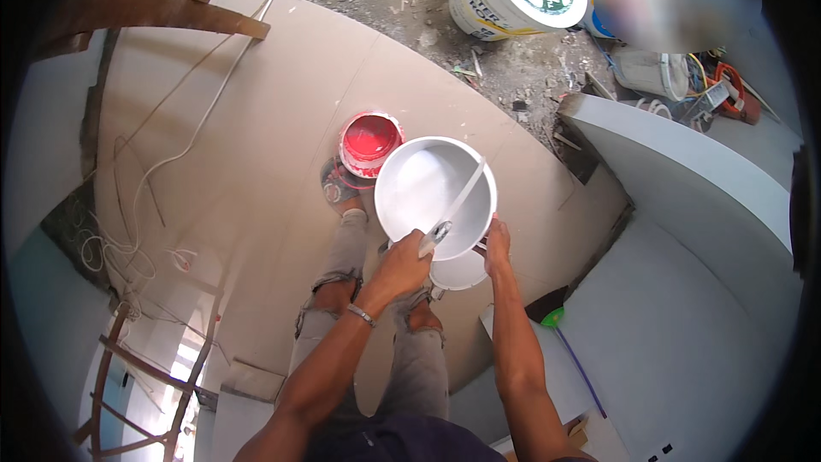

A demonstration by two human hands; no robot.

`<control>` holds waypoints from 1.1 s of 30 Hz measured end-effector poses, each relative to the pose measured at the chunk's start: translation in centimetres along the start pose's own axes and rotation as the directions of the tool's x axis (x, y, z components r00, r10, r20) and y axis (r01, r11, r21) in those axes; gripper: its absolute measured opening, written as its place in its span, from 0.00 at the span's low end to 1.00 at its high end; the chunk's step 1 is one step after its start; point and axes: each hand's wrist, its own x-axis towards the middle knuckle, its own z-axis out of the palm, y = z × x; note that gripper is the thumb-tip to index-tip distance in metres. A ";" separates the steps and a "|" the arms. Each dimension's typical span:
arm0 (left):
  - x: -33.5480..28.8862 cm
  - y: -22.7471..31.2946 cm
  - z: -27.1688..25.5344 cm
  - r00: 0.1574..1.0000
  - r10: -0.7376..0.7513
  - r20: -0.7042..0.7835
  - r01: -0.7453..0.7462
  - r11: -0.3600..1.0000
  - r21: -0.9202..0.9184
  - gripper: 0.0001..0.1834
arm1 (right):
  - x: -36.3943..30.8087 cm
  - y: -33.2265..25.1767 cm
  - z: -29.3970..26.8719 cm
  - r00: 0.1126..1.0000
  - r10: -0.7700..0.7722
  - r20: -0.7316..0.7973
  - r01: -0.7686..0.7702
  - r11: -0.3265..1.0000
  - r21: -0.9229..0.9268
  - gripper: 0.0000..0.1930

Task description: The person mixes white paint in a bucket using a stick, then pours pink paint from a smaller bucket into the white paint and stirs to blend the colors. The person carries the mixed paint to another area and continues stirring.

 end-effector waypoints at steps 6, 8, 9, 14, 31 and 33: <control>0.7 0.4 0.2 0.997 -0.030 -0.078 0.034 0.998 0.050 0.17 | -1.5 -1.8 0.4 1.000 -0.009 -0.011 0.011 0.992 0.129 0.25; 0.7 0.6 0.1 0.995 -0.059 -0.085 0.062 0.998 0.023 0.16 | -1.2 -1.4 -0.2 1.000 0.002 0.021 -0.007 0.977 0.212 0.25; 0.8 0.6 -0.1 0.995 -0.062 -0.079 0.065 0.997 0.031 0.16 | -0.6 -0.8 -0.7 0.999 0.017 0.034 -0.024 0.974 0.227 0.26; 1.1 -0.1 -1.2 0.989 -0.120 -0.082 0.126 0.989 0.075 0.15 | 1.5 1.4 -1.6 0.991 0.071 0.117 -0.096 0.971 0.220 0.26; 2.6 5.4 -1.4 0.962 -0.264 -0.075 0.273 0.944 0.186 0.17 | 20.8 6.4 -5.4 0.974 -0.131 -0.183 0.132 0.991 -0.007 0.27; 2.9 5.5 -0.7 0.942 -0.329 -0.057 0.334 0.921 0.201 0.18 | 22.4 6.4 -7.1 0.989 -0.116 -0.092 0.115 0.993 -0.015 0.33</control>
